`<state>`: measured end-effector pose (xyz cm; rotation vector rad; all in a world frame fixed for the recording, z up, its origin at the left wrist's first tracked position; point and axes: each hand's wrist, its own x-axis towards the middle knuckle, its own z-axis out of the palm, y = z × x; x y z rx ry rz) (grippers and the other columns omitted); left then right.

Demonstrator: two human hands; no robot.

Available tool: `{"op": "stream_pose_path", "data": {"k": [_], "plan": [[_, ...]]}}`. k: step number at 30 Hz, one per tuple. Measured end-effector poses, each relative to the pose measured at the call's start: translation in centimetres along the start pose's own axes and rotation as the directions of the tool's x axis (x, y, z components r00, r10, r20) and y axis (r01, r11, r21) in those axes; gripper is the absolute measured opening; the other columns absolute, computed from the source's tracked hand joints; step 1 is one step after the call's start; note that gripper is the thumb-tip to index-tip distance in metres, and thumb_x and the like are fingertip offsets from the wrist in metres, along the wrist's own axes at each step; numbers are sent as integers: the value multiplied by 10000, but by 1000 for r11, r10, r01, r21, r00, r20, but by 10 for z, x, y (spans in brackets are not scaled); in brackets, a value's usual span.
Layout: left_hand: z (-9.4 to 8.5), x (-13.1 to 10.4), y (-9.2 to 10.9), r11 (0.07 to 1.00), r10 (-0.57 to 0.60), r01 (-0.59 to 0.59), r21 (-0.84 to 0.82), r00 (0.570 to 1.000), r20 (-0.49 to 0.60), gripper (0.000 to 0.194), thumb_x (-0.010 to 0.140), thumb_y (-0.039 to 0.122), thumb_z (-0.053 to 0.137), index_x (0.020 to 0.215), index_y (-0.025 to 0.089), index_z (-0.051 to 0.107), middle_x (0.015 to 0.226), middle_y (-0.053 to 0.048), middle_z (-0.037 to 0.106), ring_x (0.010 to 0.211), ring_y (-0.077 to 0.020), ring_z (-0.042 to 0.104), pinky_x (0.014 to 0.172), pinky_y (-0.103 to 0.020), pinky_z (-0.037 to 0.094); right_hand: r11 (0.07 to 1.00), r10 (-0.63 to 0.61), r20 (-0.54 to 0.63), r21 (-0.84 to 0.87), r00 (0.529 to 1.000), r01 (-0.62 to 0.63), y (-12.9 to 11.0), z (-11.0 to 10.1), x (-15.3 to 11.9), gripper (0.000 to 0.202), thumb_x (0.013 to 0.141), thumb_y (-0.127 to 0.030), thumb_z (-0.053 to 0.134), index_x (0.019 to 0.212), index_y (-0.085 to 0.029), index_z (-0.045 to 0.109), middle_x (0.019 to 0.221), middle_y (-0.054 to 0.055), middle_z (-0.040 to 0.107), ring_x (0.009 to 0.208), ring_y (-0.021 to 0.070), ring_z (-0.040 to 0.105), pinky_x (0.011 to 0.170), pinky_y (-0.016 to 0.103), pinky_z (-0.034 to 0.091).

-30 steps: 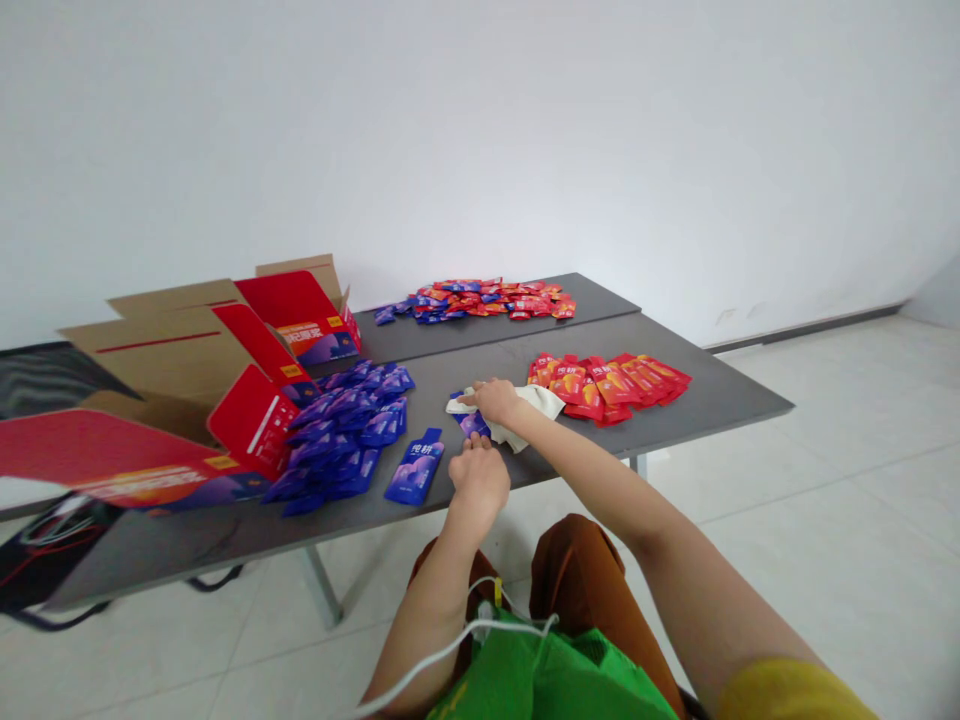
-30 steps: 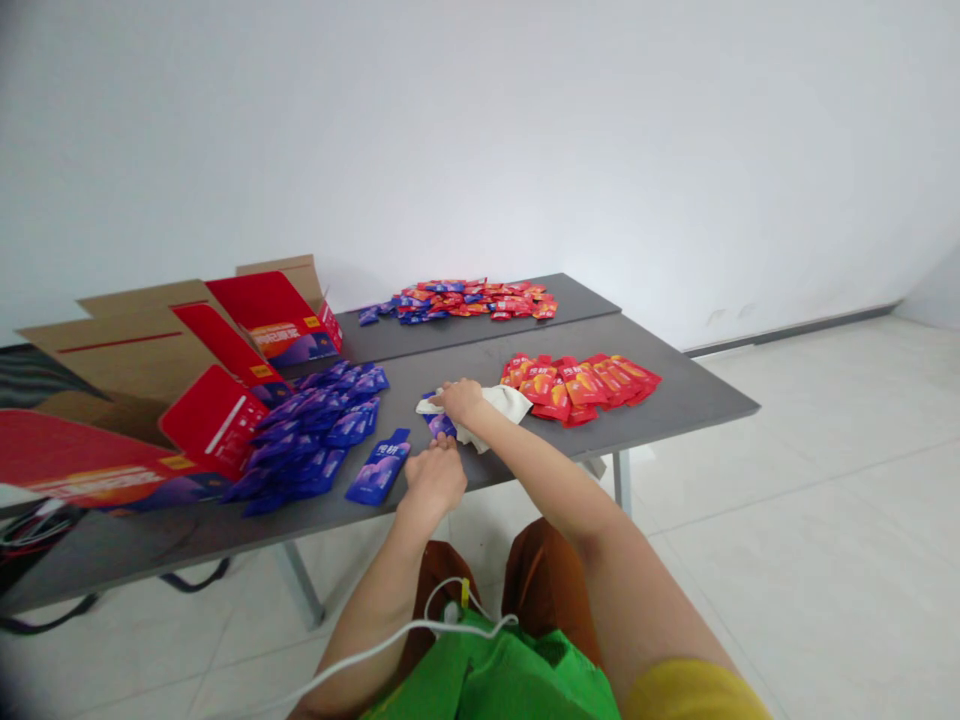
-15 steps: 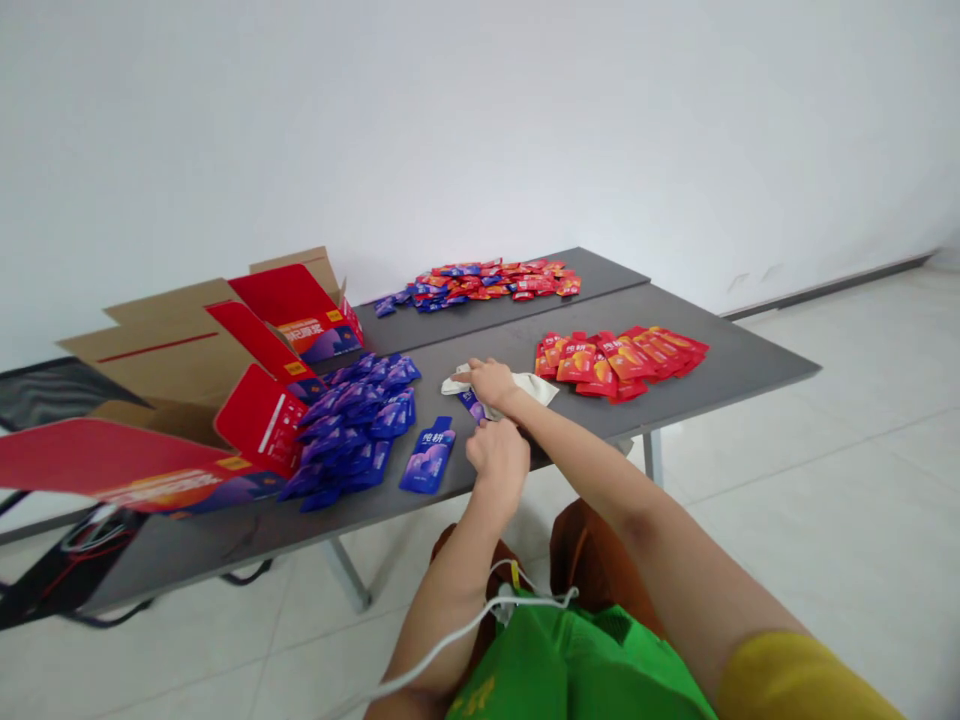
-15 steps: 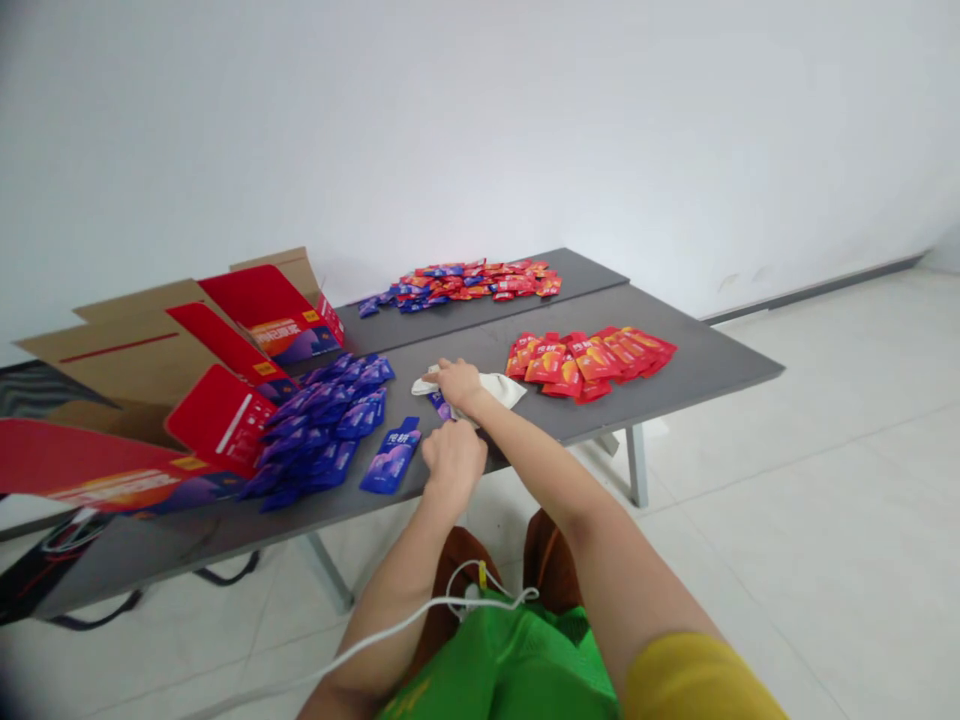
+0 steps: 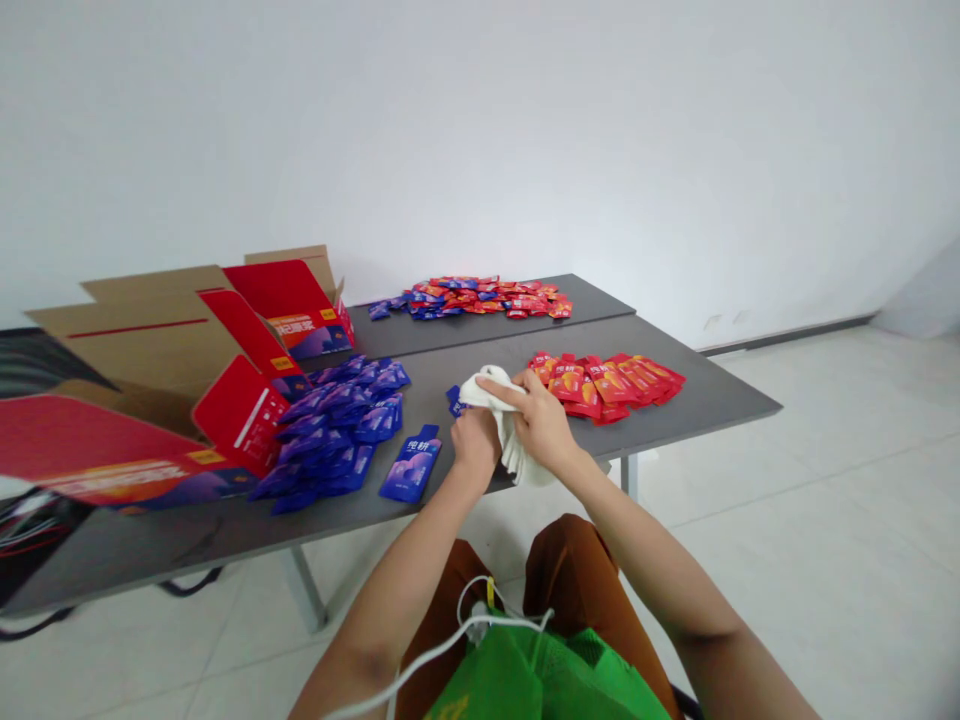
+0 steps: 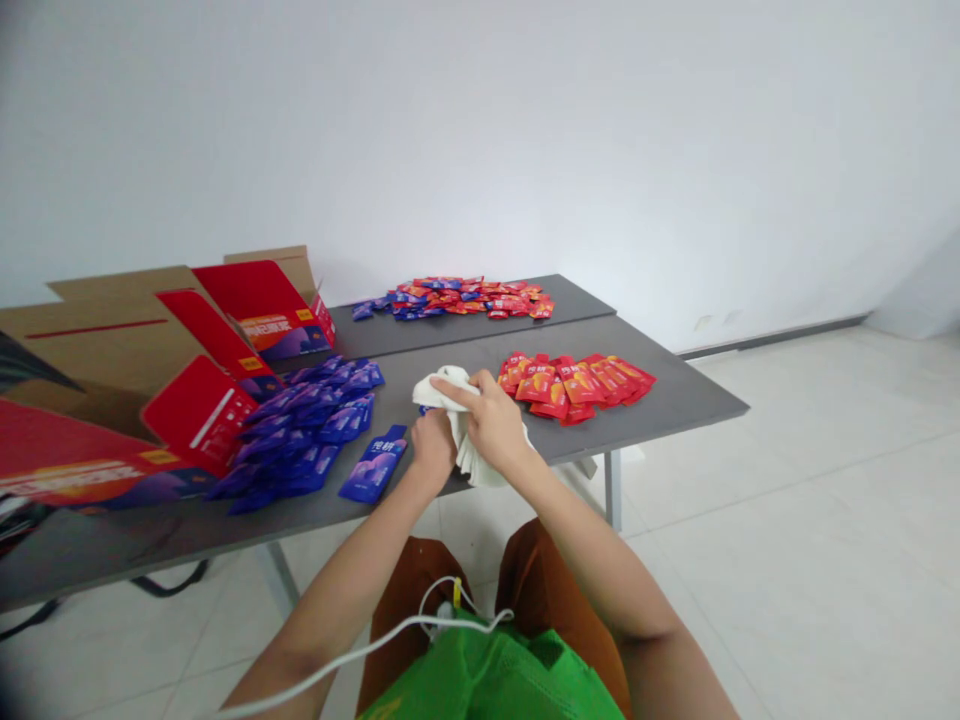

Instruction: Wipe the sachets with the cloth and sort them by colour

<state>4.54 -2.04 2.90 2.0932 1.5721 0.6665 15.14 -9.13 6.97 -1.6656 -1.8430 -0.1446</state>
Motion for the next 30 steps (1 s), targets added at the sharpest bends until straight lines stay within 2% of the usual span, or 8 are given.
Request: {"op": "stream_pose_path", "data": {"k": [2,4,9,16,20,24,27,30], "plan": [[-4,1,-17,932,-61,45,-360,998,-32,205,815,216,537,938,117,668,990,-178,691,1026,-312,634,868,-377,485,999,-46,47,8,998,46,-6,11,-13,645,884,-45,368,1422,-399,392,1103,45,450,942,163,487,821,234,394],[-8,-2,-36,752,-137,126,-646,990,34,166,771,217,590,893,130,661,937,-130,708,938,-276,663,787,-343,525,995,-99,104,-5,990,100,-10,24,-22,648,888,-56,379,1429,-414,373,1118,49,458,979,178,471,839,248,389],[-15,-18,-60,384,-141,420,-823,907,397,220,795,171,549,990,125,638,841,-82,715,753,-189,687,712,-352,576,979,-155,234,-91,960,180,-16,52,-27,614,912,-133,394,1469,-378,308,1163,81,482,1032,235,410,919,340,359],[-27,-26,-57,278,-108,527,-803,848,519,178,836,70,470,947,62,609,848,-138,697,824,-222,704,846,-464,556,961,157,359,-272,920,-57,8,56,7,492,960,-207,312,1399,-390,438,1186,86,499,1015,250,449,872,360,390],[-35,-15,-68,216,-16,605,-766,787,617,285,701,-9,467,925,83,618,934,-144,710,962,-256,681,920,-505,513,967,-101,452,-165,886,194,0,49,5,507,951,-185,337,1373,-443,448,1188,63,498,998,238,462,821,328,424],[-30,-16,-71,175,19,567,-805,816,578,498,520,-72,411,941,91,621,959,-118,717,990,-245,669,951,-499,495,947,-268,451,-38,851,318,-1,51,-4,540,922,-164,402,1390,-433,429,1200,49,494,1016,210,475,870,305,419],[-27,-23,-64,161,-15,505,-848,861,509,531,502,-81,411,967,80,611,936,-109,709,930,-229,681,950,-516,491,977,-139,464,-77,875,197,15,57,9,545,921,-140,382,1373,-435,456,1180,39,505,1001,195,507,854,285,421],[-25,-28,-57,170,-35,501,-849,864,502,491,493,-48,414,927,73,609,876,-115,698,884,-223,682,931,-505,503,984,-24,475,-145,880,105,26,62,26,514,936,-165,363,1359,-433,477,1136,44,525,986,205,524,847,297,423]]}}
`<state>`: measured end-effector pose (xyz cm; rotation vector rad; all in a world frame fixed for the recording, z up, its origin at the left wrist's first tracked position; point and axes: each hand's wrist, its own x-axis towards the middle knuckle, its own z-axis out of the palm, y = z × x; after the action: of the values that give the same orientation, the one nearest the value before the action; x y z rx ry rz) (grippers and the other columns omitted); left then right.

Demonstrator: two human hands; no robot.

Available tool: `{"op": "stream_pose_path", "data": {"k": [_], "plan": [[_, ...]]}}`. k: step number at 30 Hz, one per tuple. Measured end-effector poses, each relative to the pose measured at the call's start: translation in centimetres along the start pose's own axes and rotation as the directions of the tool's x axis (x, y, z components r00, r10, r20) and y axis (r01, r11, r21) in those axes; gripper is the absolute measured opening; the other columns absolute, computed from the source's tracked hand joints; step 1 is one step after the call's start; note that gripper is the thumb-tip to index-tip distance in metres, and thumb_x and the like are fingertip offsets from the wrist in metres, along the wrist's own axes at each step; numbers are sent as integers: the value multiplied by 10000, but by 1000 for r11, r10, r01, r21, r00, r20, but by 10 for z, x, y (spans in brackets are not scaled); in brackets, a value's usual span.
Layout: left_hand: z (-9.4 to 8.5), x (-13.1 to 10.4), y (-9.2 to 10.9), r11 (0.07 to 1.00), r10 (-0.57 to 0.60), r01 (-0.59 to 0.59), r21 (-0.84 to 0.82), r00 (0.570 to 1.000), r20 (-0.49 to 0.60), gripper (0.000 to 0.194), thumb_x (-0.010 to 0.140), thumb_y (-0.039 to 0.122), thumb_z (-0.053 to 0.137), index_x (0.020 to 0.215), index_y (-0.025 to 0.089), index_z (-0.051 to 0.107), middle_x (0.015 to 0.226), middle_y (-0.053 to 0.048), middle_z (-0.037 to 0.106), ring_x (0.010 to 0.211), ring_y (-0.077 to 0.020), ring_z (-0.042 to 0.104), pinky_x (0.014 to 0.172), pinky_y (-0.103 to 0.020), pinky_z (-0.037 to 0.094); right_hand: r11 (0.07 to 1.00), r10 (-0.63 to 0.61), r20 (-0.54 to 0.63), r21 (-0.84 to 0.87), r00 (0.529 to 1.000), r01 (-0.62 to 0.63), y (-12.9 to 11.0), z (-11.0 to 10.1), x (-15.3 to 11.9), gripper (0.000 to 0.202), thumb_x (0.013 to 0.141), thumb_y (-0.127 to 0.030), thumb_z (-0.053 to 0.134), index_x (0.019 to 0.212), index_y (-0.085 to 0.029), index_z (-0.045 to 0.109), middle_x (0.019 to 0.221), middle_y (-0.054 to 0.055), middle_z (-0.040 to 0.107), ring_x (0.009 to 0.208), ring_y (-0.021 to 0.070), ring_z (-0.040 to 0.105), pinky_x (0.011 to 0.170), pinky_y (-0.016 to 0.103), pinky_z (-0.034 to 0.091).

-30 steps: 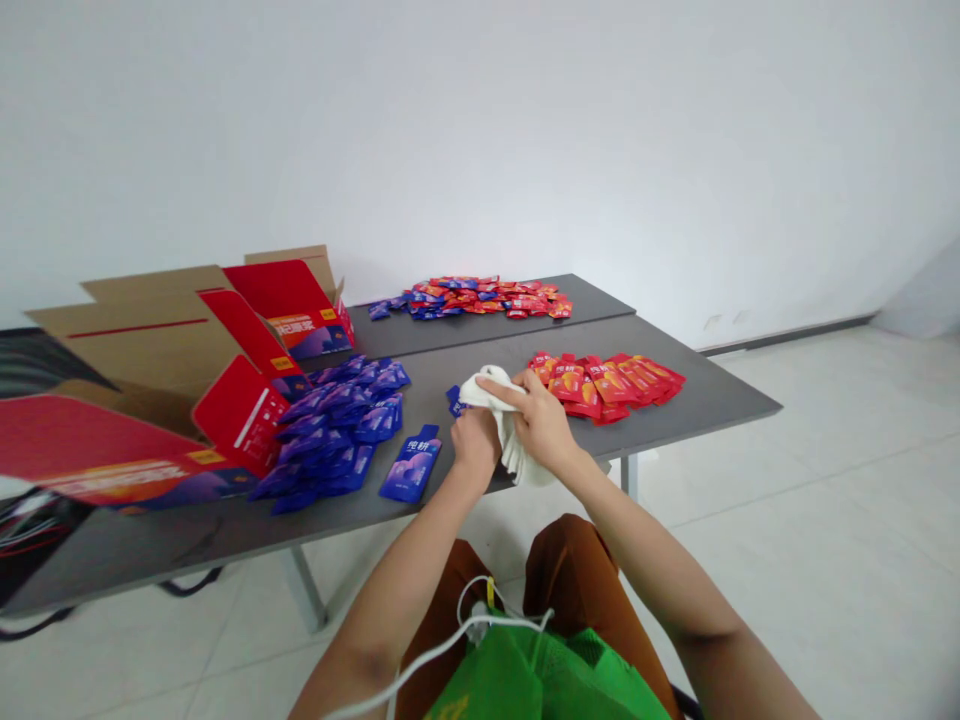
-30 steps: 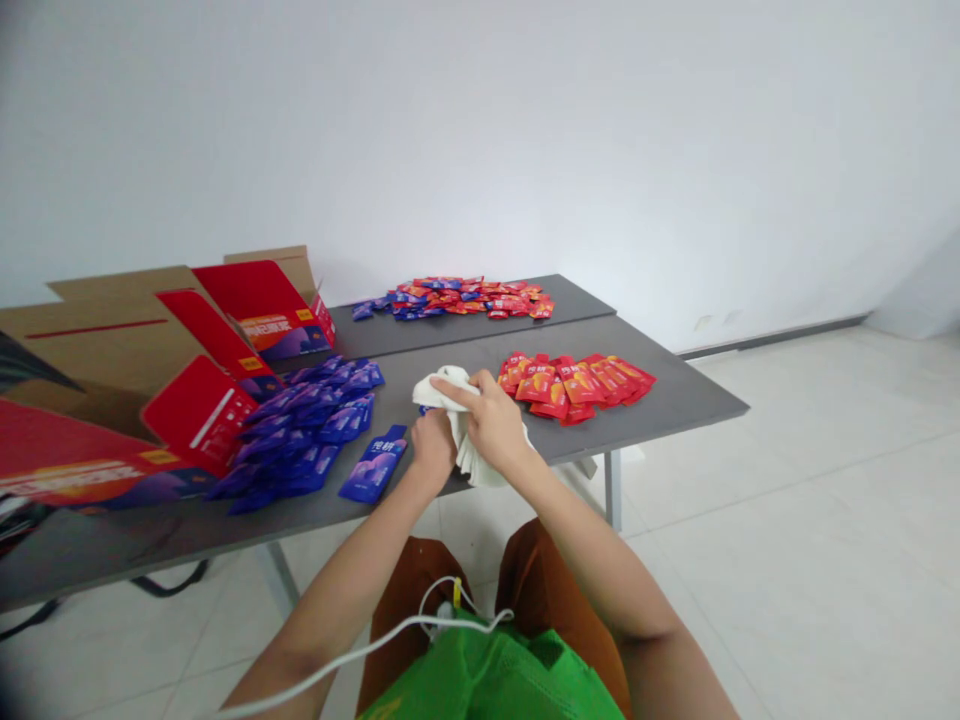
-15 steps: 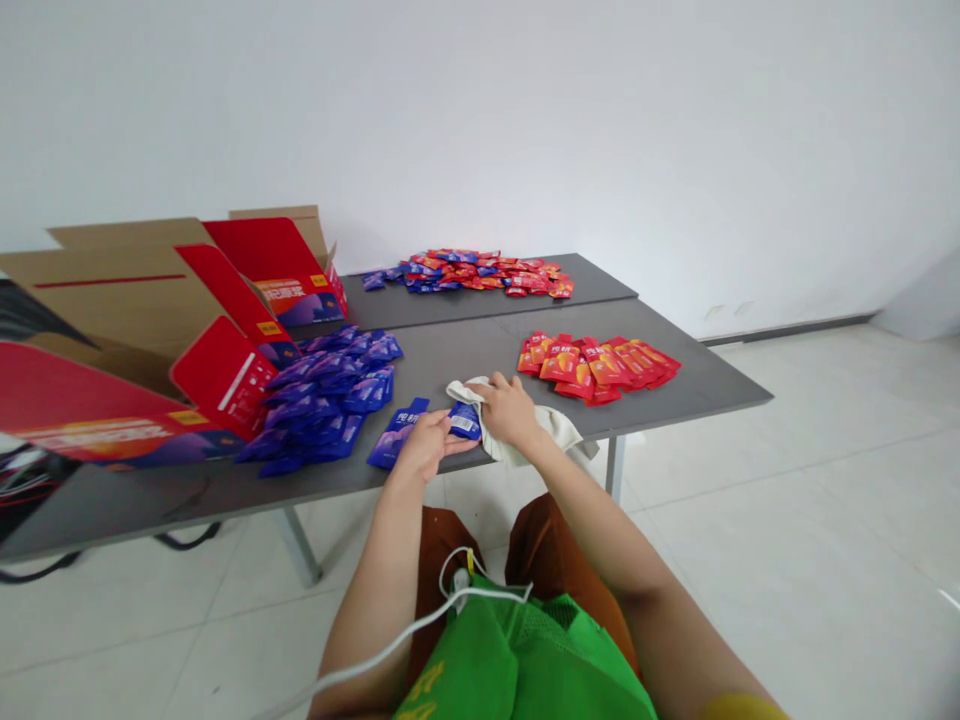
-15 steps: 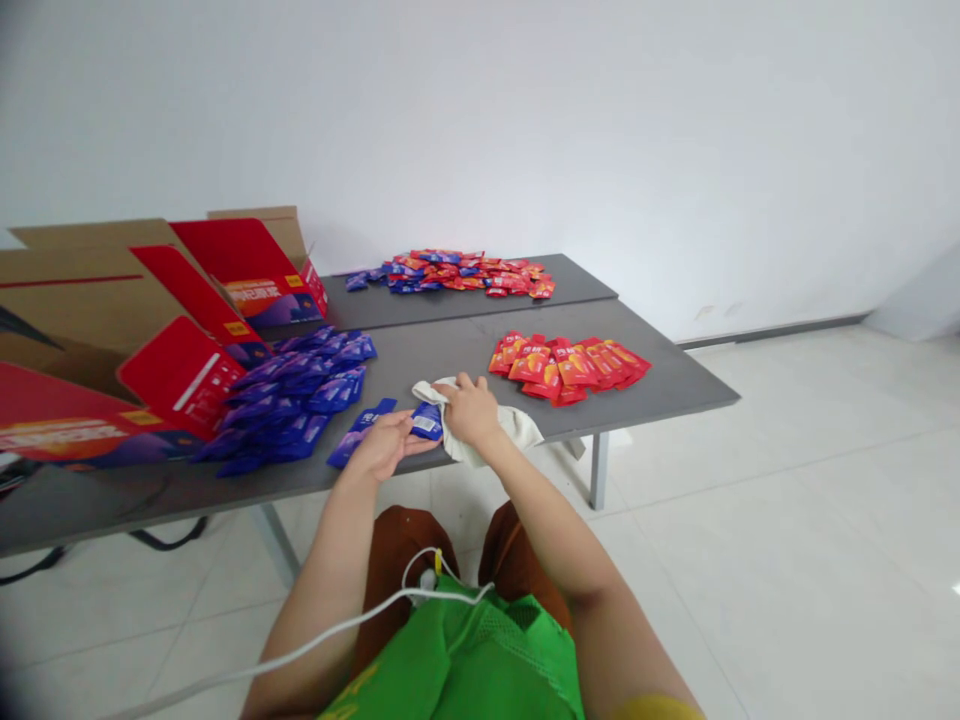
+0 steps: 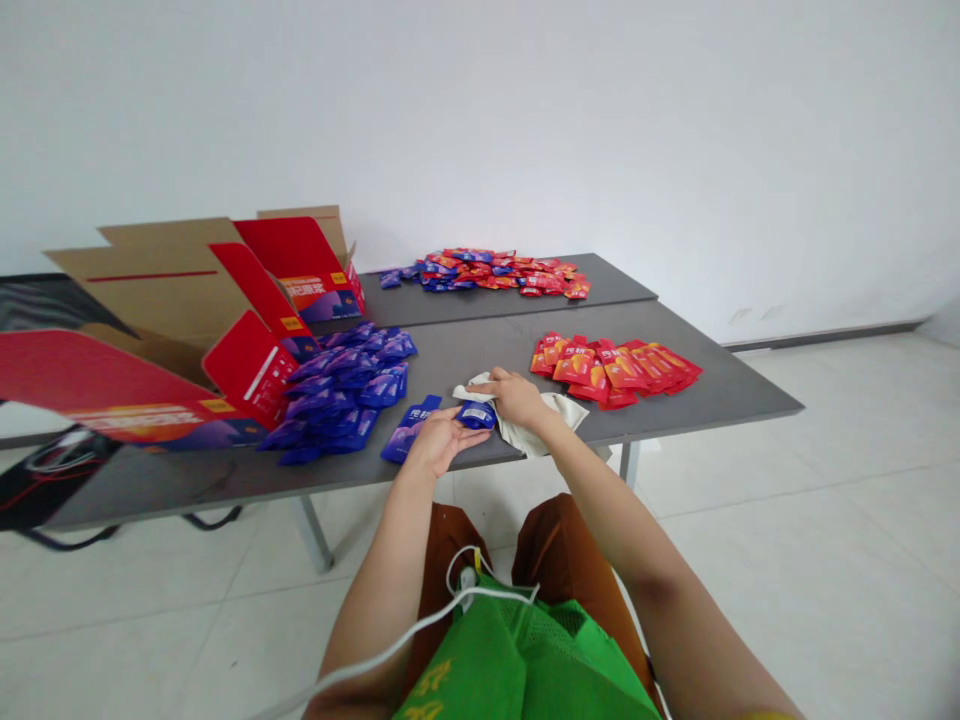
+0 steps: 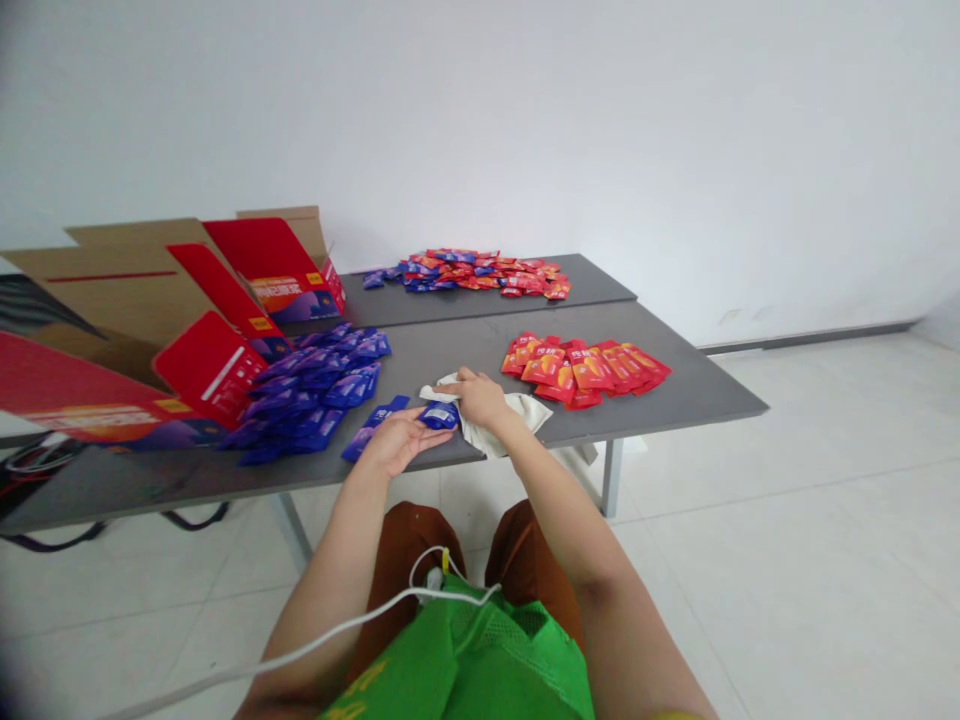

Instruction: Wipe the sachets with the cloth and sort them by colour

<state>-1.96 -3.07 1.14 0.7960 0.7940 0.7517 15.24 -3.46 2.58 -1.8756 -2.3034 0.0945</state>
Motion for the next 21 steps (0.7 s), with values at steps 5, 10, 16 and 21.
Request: {"op": "stream_pose_path", "data": {"k": [5,10,16,21], "plan": [[5,3,-6,989,116,-101,107,983,-146,392,423,58,393,758,118,588,669,-27,628,708,-183,635,752,-407,558,987,-158,-63,26,985,159,-13,0,-24,593,887,-113,387,1393,-419,433,1160,47,508,995,192,514,856,282,418],[9,6,-10,976,178,-154,154,971,-157,236,482,116,438,674,135,575,592,13,547,581,-121,531,596,-270,509,971,-221,-125,65,967,230,-21,6,-50,653,840,-74,411,1415,-382,417,1178,49,504,1021,183,513,891,269,402],[16,-4,-13,939,157,-85,333,968,-198,317,497,56,536,785,121,651,665,-16,625,660,-158,604,637,-289,522,985,152,-93,-64,984,-158,-15,6,-15,566,903,-157,388,1402,-421,422,1114,62,546,959,209,559,755,266,432],[-3,-43,15,869,294,-176,462,935,-197,252,622,114,569,850,127,675,702,-34,660,664,-184,634,641,-305,534,963,256,-233,-21,938,-268,-13,12,-17,542,910,-169,395,1402,-394,434,1107,67,538,986,199,556,747,247,428]]}}
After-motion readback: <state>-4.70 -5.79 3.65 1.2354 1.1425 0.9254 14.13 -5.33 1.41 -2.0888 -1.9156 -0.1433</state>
